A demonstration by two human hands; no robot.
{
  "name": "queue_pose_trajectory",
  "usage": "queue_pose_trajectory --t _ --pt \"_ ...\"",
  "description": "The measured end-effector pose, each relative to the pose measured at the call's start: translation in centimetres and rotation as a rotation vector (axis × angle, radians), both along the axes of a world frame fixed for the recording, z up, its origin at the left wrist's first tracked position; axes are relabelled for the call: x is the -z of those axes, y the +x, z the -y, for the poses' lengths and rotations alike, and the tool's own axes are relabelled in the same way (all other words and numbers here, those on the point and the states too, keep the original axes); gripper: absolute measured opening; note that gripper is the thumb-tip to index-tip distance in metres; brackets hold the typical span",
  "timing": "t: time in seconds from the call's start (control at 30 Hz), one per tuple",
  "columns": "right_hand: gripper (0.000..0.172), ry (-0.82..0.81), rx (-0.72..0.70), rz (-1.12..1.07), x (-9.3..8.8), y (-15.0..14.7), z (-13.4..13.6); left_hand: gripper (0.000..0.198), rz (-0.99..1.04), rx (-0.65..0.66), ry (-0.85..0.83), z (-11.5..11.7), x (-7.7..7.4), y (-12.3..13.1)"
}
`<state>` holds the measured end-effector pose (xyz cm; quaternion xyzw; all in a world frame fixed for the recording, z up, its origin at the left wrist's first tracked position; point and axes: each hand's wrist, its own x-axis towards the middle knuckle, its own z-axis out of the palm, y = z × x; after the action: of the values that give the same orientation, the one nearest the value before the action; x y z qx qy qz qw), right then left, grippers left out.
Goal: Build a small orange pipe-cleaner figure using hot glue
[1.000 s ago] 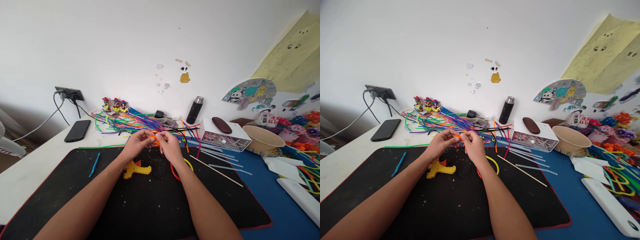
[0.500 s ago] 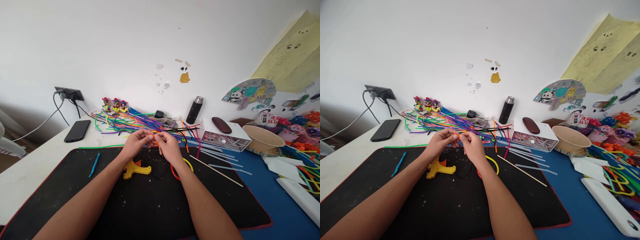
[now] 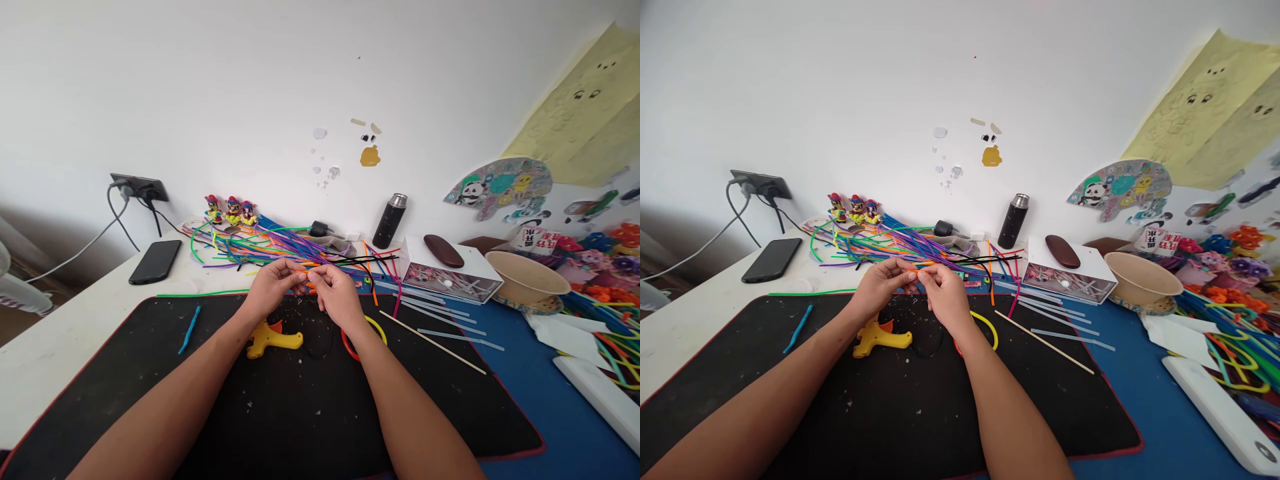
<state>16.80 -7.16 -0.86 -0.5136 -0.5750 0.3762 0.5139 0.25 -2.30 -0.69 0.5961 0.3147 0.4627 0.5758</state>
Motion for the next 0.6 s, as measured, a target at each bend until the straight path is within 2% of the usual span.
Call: queue_pose_trajectory --t 0.37,0.6 --pt "0.023 0.015 0.026 0.066 -0.19 -0.09 0.22 0.042 -0.040 0.003 0.007 -0.25 0.51 -0.13" --pt "0.026 0.009 0.021 0.039 0.04 -0.20 0.07 0.042 -0.025 -0.010 -0.001 -0.11 0.18 -0.03"
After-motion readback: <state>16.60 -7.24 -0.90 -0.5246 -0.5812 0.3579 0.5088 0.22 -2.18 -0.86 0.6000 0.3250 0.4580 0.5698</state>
